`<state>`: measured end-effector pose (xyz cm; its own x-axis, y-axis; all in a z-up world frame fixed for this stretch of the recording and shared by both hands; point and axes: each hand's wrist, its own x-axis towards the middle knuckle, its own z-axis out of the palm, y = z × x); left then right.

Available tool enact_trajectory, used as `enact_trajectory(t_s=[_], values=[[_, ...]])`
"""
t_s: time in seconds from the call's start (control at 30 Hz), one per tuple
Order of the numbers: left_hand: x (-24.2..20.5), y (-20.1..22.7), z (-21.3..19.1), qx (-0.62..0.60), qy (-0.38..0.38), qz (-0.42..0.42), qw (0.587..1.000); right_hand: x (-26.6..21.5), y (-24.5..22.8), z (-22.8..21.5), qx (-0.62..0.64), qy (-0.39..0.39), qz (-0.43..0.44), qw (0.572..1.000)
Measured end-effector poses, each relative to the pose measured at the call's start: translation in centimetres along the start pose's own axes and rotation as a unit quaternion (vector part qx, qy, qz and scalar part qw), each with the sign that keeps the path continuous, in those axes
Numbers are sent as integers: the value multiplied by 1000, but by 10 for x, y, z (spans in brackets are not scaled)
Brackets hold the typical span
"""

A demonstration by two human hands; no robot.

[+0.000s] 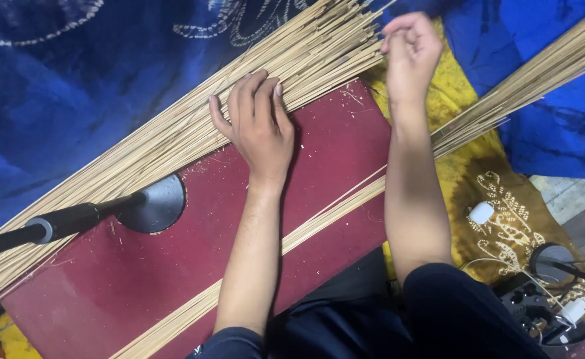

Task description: Sorting and aligning rattan sticks for furniture manufacturing.

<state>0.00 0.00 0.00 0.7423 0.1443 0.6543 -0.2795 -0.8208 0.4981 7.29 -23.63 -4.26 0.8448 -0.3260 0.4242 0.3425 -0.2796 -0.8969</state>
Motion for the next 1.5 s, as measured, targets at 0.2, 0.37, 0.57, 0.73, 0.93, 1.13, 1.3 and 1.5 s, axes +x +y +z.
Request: enact_trajectory(t_s=[0.2,0.37,0.57,0.73,0.93,1.13,1.3,1.5], values=[[1,3,-1,0,-4,-4,1000,-10,-45,-10,-234,-266,-142,924],[2,4,-3,4,-6,-4,1000,-4,-53,-11,-198,-267,-177,926],[1,3,-2,1,-14,-12,1000,-4,-52,-12,-256,-265,-178,913],[2,4,-3,-11,-20,-23,999,-2,-42,-13,-240,-226,-230,916],[2,4,-3,-2,-17,-22,1000,-1,-44,-9,-139,-175,-227,948],[2,4,-3,2,-7,-19,1000,0,-41,-9,-84,-157,-191,965],[3,5,-3,-1,0,-19,1000,-1,-43,-10,142,-126,-36,981],[4,5,-3,-39,9,-4,999,-4,-13,-7,264,-62,73,960]])
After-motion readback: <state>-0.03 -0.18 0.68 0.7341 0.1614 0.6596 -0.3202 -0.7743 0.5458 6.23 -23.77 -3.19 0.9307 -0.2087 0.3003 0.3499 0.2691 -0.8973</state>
